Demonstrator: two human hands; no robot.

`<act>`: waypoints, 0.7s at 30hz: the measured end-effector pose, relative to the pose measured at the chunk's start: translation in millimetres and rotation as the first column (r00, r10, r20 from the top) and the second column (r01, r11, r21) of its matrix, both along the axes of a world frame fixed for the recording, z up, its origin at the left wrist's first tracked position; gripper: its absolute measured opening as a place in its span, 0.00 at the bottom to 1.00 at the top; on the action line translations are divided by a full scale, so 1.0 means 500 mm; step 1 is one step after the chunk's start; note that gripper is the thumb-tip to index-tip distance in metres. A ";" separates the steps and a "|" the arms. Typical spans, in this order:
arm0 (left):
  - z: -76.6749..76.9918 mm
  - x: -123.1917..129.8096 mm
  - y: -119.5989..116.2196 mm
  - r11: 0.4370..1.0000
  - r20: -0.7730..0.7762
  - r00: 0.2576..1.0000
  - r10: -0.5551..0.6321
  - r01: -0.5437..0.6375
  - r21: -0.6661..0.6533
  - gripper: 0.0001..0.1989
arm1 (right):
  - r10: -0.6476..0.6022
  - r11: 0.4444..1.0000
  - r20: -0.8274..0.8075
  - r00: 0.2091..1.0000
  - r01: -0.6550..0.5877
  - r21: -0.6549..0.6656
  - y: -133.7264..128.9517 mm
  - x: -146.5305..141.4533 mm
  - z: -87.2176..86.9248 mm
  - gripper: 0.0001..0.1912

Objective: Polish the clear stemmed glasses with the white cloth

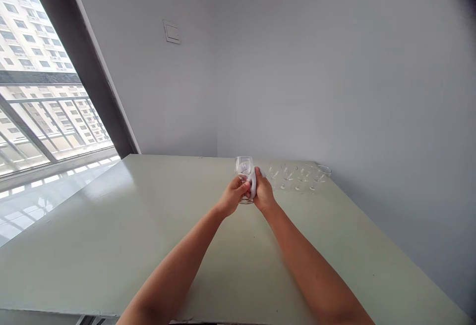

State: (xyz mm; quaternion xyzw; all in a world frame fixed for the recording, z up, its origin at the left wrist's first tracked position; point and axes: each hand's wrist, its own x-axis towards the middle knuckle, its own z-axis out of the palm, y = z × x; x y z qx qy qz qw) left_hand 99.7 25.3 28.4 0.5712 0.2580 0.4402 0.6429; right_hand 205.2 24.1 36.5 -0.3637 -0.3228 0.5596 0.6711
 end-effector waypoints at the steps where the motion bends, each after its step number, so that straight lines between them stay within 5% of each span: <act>1: -0.004 -0.001 0.004 0.999 -0.040 0.998 0.038 -0.038 0.007 0.16 | 0.004 1.000 0.002 1.000 -0.004 -0.011 0.001 -0.006 -0.006 0.19; 3: -0.010 -0.005 0.011 0.981 -0.199 0.963 0.183 -0.166 0.101 0.14 | 0.016 1.000 0.020 1.000 -0.016 -0.016 0.001 -0.016 -0.016 0.18; 5: -0.014 -0.010 0.014 0.896 -0.402 0.815 0.417 -0.295 0.333 0.11 | 0.039 0.999 0.032 0.999 -0.038 -0.008 0.000 -0.025 -0.024 0.18; 8: -0.011 -0.019 0.010 0.633 -0.495 0.428 0.756 -0.286 0.719 0.10 | 0.080 0.997 0.019 0.997 -0.080 0.007 -0.005 -0.032 -0.030 0.16; 11: -0.005 -0.026 0.000 0.422 -0.389 0.208 0.898 -0.152 0.894 0.10 | 0.182 0.983 0.017 0.983 -0.183 0.032 -0.012 -0.035 -0.029 0.14; 13: -0.002 -0.026 -0.007 0.353 -0.338 0.163 0.927 -0.074 0.933 0.13 | 0.241 0.969 0.017 0.970 -0.241 0.046 -0.015 -0.036 -0.027 0.15; 15: 0.002 -0.024 -0.016 0.346 -0.340 0.165 0.926 -0.007 0.938 0.16 | 0.252 0.967 -0.008 0.968 -0.251 0.042 -0.014 -0.035 -0.026 0.16; 21: 0.033 -0.019 -0.040 0.489 -0.469 0.372 0.801 0.046 0.871 0.13 | 0.206 0.976 -0.131 0.970 -0.213 -0.036 0.005 -0.006 -0.020 0.14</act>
